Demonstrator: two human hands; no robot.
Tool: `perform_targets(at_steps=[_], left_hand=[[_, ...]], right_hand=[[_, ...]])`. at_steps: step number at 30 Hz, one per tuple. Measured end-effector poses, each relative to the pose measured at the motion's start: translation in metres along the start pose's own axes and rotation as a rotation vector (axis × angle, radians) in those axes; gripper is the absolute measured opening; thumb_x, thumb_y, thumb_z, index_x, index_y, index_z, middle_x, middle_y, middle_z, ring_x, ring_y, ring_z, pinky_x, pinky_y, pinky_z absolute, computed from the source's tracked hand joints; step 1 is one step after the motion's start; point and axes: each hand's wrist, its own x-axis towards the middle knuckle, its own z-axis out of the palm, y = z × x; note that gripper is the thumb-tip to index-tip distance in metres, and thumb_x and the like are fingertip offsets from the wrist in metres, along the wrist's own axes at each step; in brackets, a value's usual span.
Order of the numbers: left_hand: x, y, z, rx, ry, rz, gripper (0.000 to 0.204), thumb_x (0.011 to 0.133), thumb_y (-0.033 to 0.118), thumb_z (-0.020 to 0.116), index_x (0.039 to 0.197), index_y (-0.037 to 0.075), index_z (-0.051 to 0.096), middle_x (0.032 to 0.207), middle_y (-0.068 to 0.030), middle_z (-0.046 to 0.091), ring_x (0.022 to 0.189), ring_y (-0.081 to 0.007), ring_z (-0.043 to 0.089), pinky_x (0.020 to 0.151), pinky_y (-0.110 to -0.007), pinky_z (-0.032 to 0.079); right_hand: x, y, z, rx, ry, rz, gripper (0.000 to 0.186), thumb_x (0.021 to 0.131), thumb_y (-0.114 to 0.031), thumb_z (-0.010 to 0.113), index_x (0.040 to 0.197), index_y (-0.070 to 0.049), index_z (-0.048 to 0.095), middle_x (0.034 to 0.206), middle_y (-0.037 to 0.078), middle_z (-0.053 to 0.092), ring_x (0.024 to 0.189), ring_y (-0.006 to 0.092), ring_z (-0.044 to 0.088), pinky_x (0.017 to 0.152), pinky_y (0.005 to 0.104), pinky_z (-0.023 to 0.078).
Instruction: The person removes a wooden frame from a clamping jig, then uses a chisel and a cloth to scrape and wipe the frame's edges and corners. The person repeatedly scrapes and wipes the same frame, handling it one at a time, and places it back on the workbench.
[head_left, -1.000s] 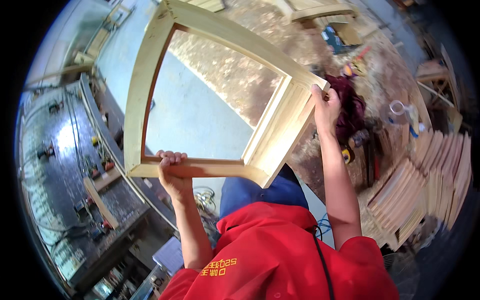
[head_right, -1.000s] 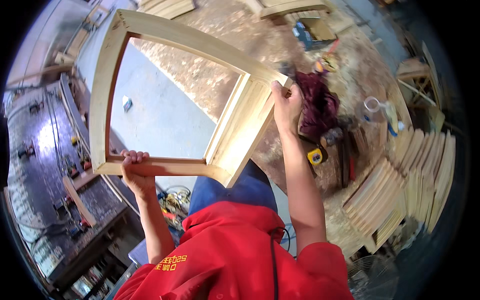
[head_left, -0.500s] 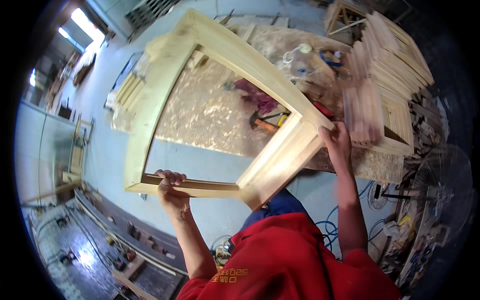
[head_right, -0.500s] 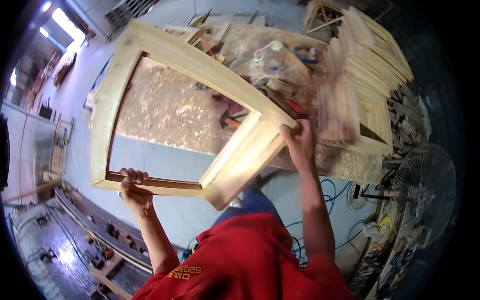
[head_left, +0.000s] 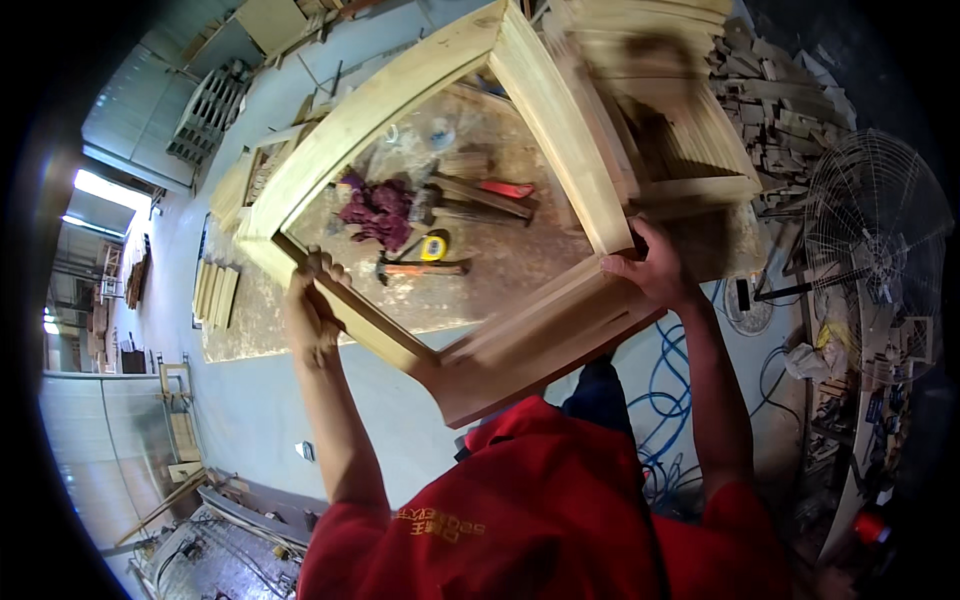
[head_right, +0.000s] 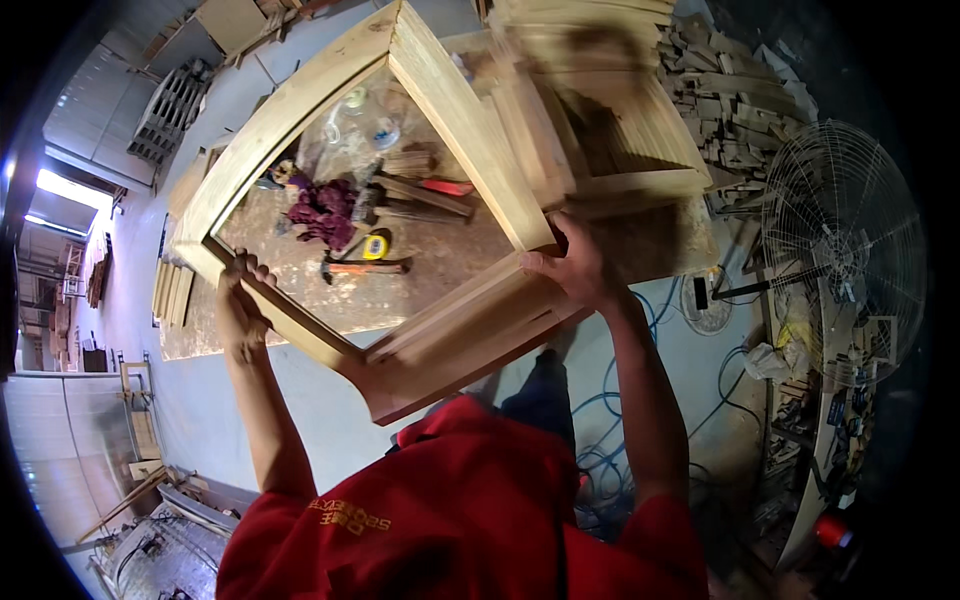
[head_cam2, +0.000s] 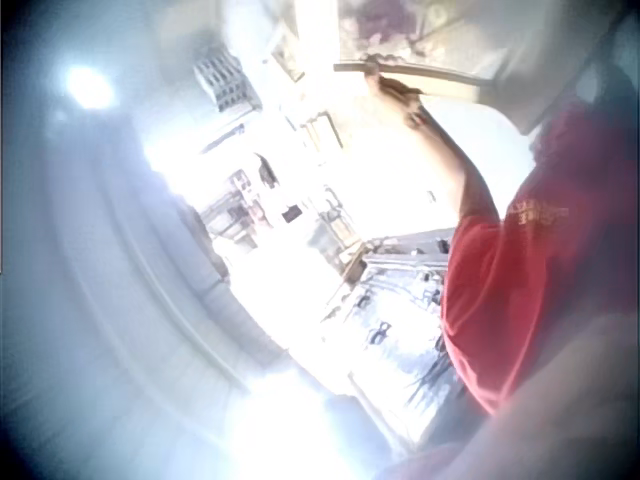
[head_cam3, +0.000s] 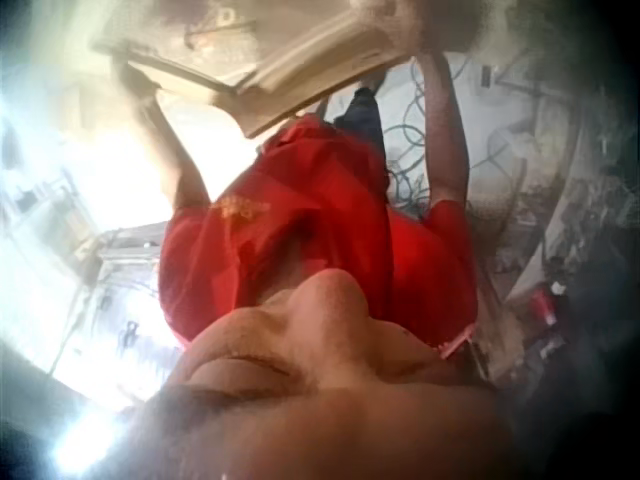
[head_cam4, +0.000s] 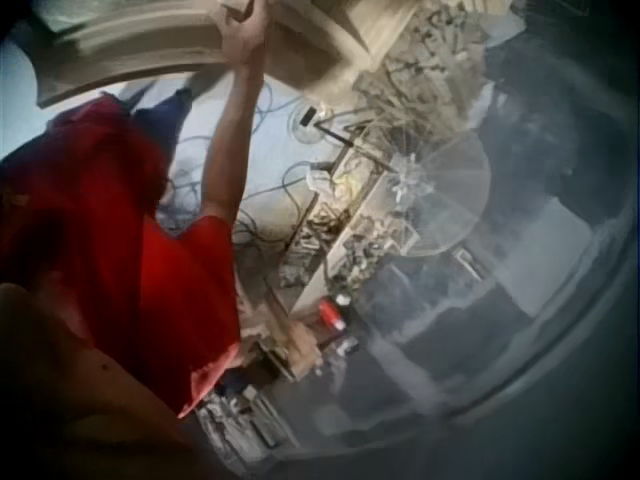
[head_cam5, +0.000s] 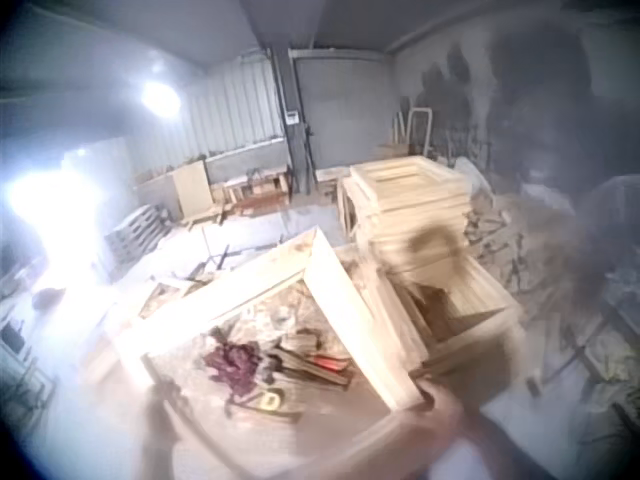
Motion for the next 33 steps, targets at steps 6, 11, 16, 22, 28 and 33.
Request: perform_targets(at_steps=[6, 11, 16, 22, 28, 33], left_hand=[[0.032, -0.057, 0.040, 0.121, 0.035, -0.130, 0.038, 0.091, 0.019, 0.070, 0.122, 0.002, 0.056, 0.094, -0.0058, 0.063, 0.078, -0.0207, 0.065, 0.075, -0.036, 0.059], [0.010, -0.065, 0.026, 0.076, 0.163, -0.199, 0.035, 0.091, 0.017, 0.068, 0.120, 0.002, 0.054, 0.093, -0.0043, 0.062, 0.077, -0.0190, 0.065, 0.070, -0.035, 0.059], [-0.033, -0.056, -0.033, 0.010, 0.317, -0.202, 0.037, 0.092, 0.013, 0.067, 0.123, 0.000, 0.051, 0.091, -0.0049, 0.063, 0.075, -0.0195, 0.066, 0.069, -0.034, 0.059], [-0.080, -0.042, -0.149, -0.033, 0.448, -0.205, 0.034, 0.094, 0.017, 0.068, 0.120, 0.000, 0.053, 0.092, -0.0043, 0.063, 0.074, -0.0183, 0.067, 0.067, -0.032, 0.059], [-0.117, -0.032, -0.260, -0.165, 0.534, -0.268, 0.027, 0.095, 0.015, 0.069, 0.115, 0.002, 0.057, 0.091, -0.0042, 0.063, 0.073, -0.0176, 0.069, 0.065, -0.031, 0.061], [-0.138, -0.011, -0.317, -0.232, 0.656, -0.170, 0.029, 0.094, 0.013, 0.070, 0.116, 0.001, 0.057, 0.092, -0.0051, 0.064, 0.073, -0.0167, 0.069, 0.066, -0.032, 0.062]], right_hand=[[0.004, 0.045, -0.060, 0.099, -0.097, 0.102, 0.049, 0.087, -0.026, 0.081, 0.126, 0.000, 0.065, 0.114, 0.011, 0.072, 0.107, 0.0201, 0.067, 0.096, 0.0364, 0.051], [0.022, 0.067, -0.055, 0.159, -0.264, 0.151, 0.040, 0.090, -0.018, 0.079, 0.122, -0.001, 0.064, 0.111, 0.009, 0.070, 0.100, 0.0156, 0.066, 0.089, 0.0338, 0.053], [0.035, 0.052, 0.001, 0.368, -0.354, 0.226, 0.029, 0.095, -0.018, 0.075, 0.115, -0.004, 0.059, 0.100, -0.001, 0.062, 0.092, 0.0091, 0.058, 0.086, 0.0302, 0.049], [0.046, -0.014, 0.099, 0.441, -0.460, 0.331, 0.021, 0.100, -0.020, 0.067, 0.113, -0.005, 0.061, 0.096, -0.004, 0.061, 0.088, 0.0038, 0.054, 0.080, 0.0231, 0.045], [0.066, -0.043, 0.203, 0.409, -0.565, 0.351, 0.024, 0.103, -0.024, 0.066, 0.114, -0.002, 0.063, 0.093, -0.003, 0.062, 0.084, 0.0033, 0.052, 0.076, 0.0211, 0.042], [0.077, -0.061, 0.272, 0.295, -0.666, 0.309, 0.024, 0.104, -0.022, 0.064, 0.117, -0.002, 0.063, 0.094, -0.004, 0.061, 0.084, 0.0029, 0.051, 0.076, 0.0217, 0.043]])
